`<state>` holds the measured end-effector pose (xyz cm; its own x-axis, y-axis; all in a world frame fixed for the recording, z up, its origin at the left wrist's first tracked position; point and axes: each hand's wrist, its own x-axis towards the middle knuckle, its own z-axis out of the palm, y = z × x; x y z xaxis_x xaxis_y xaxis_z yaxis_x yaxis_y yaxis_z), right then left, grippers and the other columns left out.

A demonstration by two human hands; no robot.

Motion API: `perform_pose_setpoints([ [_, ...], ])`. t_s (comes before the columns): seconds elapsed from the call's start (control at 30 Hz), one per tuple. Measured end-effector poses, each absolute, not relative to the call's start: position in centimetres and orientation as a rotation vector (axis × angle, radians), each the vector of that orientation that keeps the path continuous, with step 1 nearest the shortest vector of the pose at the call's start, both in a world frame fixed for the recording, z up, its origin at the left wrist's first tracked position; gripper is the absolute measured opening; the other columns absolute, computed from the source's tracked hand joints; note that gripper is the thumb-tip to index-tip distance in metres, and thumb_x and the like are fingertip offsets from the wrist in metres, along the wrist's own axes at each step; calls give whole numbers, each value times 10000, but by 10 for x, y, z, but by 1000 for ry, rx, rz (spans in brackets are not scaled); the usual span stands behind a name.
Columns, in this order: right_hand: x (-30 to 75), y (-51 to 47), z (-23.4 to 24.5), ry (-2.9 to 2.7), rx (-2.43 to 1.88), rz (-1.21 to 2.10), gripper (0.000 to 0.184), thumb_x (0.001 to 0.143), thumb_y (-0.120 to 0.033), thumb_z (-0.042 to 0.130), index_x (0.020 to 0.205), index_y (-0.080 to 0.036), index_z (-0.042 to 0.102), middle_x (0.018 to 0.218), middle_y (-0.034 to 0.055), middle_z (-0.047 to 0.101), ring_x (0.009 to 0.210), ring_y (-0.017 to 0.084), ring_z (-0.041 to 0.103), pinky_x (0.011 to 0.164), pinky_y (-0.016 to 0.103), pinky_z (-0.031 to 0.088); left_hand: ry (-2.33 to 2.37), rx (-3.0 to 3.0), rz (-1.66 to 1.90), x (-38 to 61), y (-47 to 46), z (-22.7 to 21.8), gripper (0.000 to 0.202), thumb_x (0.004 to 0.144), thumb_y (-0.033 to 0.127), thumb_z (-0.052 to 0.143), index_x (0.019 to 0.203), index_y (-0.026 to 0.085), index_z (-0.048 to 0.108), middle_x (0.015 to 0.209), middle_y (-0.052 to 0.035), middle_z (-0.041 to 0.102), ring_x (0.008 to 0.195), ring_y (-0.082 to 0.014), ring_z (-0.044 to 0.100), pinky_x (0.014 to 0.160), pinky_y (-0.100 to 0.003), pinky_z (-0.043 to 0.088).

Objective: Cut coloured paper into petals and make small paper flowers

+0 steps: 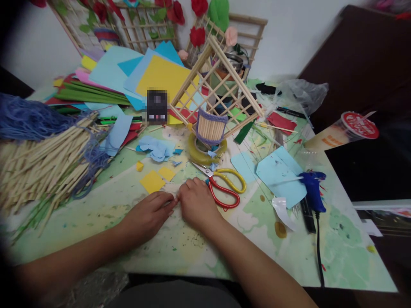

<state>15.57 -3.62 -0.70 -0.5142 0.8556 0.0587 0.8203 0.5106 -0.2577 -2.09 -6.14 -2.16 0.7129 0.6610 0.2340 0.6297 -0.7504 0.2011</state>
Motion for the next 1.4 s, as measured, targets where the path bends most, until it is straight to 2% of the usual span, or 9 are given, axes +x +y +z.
perform_pose_setpoints([
  [0.3,154,-38,-11,-2497,-1580,223,186,888,-289,495,816,-152,598,826,83,576,838,227,463,731,344,348,1109,2702,469,-21,-62,-22,252,926,207,363,1044,159,580,979,-101,600,887,-208,538,788,-396,480],
  [0.57,155,-40,-13,-2407,-1653,174,104,898,-200,460,861,-170,553,876,79,558,866,226,463,760,344,353,1112,2721,509,-18,-62,-14,256,921,209,368,999,138,602,965,-110,601,858,-207,534,768,-379,478],
  [0.7,160,-40,-9,-2294,-1616,333,127,883,-119,446,923,-174,554,918,63,562,882,200,481,764,308,367,1143,2697,517,-15,-63,-8,264,923,197,357,953,142,613,923,-96,607,851,-195,539,768,-354,469],
  [0.8,166,-43,-3,-2243,-1421,506,192,878,-103,439,988,-193,567,978,47,559,904,167,497,765,272,373,1222,2672,465,-11,-62,-4,248,916,201,379,886,158,621,862,-76,608,835,-189,548,739,-322,463],
  [0.93,173,-48,3,-2339,-1259,535,67,808,-154,556,848,-187,598,924,36,556,903,182,484,779,289,370,1322,2640,341,-4,-56,1,199,903,213,424,860,163,612,849,-63,619,841,-194,558,759,-325,461],
  [1.07,175,-51,6,-2353,-1212,552,180,739,-144,631,910,-198,615,969,41,567,932,198,489,803,297,380,1421,2613,244,-3,-50,-3,180,898,217,446,883,156,615,878,-73,629,862,-217,569,762,-347,464],
  [1.17,173,-50,7,-2351,-1261,547,108,778,-117,593,834,-201,633,925,36,592,905,188,514,775,274,390,1437,2609,272,-4,-49,-4,196,904,214,430,871,152,612,889,-79,633,868,-223,570,761,-350,463],
  [1.27,172,-48,6,-2349,-1309,526,149,821,-88,533,762,-187,629,866,34,615,872,175,537,741,251,394,1405,2536,372,-3,-52,1,195,900,196,422,856,158,607,879,-68,637,861,-203,567,775,-325,456],
  [1.4,173,-47,3,-2298,-1350,501,169,864,-103,482,793,-169,620,834,47,636,824,175,561,720,257,393,1321,2381,474,0,-49,11,177,879,237,461,900,173,625,871,-50,659,840,-180,579,768,-295,445],
])
